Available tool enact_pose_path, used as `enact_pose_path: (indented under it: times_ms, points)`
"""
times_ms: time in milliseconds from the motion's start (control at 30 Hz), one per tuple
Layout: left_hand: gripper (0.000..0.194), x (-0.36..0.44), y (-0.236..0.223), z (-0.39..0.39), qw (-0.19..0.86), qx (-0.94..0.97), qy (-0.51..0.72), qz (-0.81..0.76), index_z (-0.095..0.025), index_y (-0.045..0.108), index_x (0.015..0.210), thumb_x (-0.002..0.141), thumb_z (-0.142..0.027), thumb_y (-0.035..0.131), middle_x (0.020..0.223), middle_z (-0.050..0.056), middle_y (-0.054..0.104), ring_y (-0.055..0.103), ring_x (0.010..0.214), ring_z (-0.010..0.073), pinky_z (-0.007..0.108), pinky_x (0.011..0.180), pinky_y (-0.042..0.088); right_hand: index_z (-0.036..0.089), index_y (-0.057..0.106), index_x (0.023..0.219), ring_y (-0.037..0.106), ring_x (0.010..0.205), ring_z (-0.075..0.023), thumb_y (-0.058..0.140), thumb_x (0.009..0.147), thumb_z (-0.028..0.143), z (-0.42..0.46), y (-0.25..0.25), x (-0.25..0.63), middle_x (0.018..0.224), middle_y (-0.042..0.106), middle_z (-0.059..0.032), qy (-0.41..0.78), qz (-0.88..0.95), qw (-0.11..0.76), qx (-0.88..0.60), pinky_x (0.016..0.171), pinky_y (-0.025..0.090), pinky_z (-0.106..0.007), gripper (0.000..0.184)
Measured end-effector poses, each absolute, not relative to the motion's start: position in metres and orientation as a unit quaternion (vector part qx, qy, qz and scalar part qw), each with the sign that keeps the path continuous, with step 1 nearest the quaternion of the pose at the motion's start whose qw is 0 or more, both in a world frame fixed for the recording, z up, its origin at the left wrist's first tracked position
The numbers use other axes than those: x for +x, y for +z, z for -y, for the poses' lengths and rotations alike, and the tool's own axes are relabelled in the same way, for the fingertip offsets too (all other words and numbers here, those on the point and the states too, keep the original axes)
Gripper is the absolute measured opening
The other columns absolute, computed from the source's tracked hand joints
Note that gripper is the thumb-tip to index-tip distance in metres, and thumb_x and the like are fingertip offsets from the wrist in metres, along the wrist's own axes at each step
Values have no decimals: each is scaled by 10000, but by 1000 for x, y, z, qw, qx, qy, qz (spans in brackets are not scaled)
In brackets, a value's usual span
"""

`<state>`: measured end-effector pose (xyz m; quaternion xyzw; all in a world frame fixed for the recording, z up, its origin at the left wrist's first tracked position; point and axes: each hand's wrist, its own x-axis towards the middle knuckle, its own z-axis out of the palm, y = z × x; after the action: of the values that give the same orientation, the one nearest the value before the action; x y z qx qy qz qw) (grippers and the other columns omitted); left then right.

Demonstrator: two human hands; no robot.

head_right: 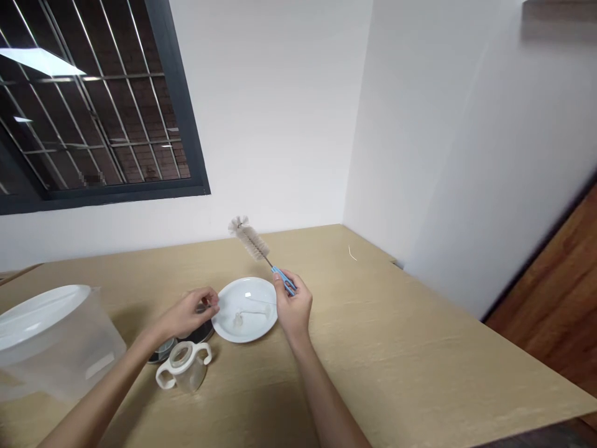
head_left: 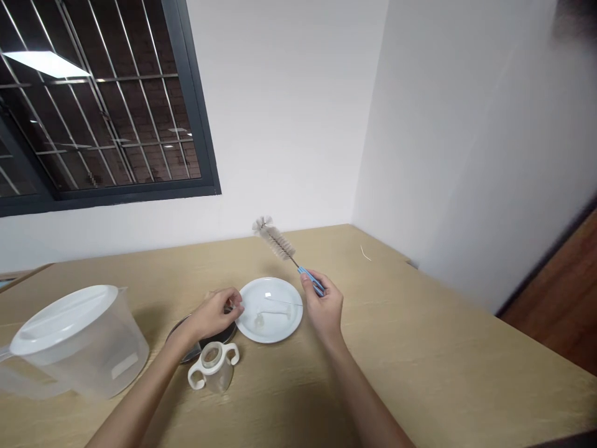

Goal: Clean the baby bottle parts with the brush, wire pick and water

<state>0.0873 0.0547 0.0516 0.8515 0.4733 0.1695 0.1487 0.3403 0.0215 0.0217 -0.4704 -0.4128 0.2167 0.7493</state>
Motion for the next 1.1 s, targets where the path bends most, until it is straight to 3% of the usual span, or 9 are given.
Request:
enact_pose_path:
  times_ms: [133,467,667,1100]
  points:
    - [396,111,47,-64,119,878,63,-460,-240,556,1133,786,-431,572,1038,37,686,597,1013,255,378,924,403,123,703,994,693,875,-234,684,803,469,-21,23,342,999,734,-142,216,408,752,-471,752,559,-330,395]
    - [573,149,29,-85,77,911,-39,-404,-211,557,1161,597,-252,646,929,57,718,636,934,286,418,965,373,124,700,982,697,870,-228,678,806,463,-20,26,345,985,737,-136,214,400,764,-459,766,563,-329,382]
    - [577,161,40,-86,82,921,-84,-372,-238,562,1174,602,-213,630,969,64,725,630,1003,295,391,946,392,119,690,1001,692,900,-235,667,820,459,-18,27,345,1002,732,-142,217,407,762,-455,788,565,-335,386]
    - [576,164,23,-97,95,930,-85,-346,-247,572,1115,551,-148,643,893,35,728,660,872,279,408,941,382,124,695,986,691,877,-223,677,815,447,-16,30,346,988,733,-133,221,398,766,-454,774,556,-321,366]
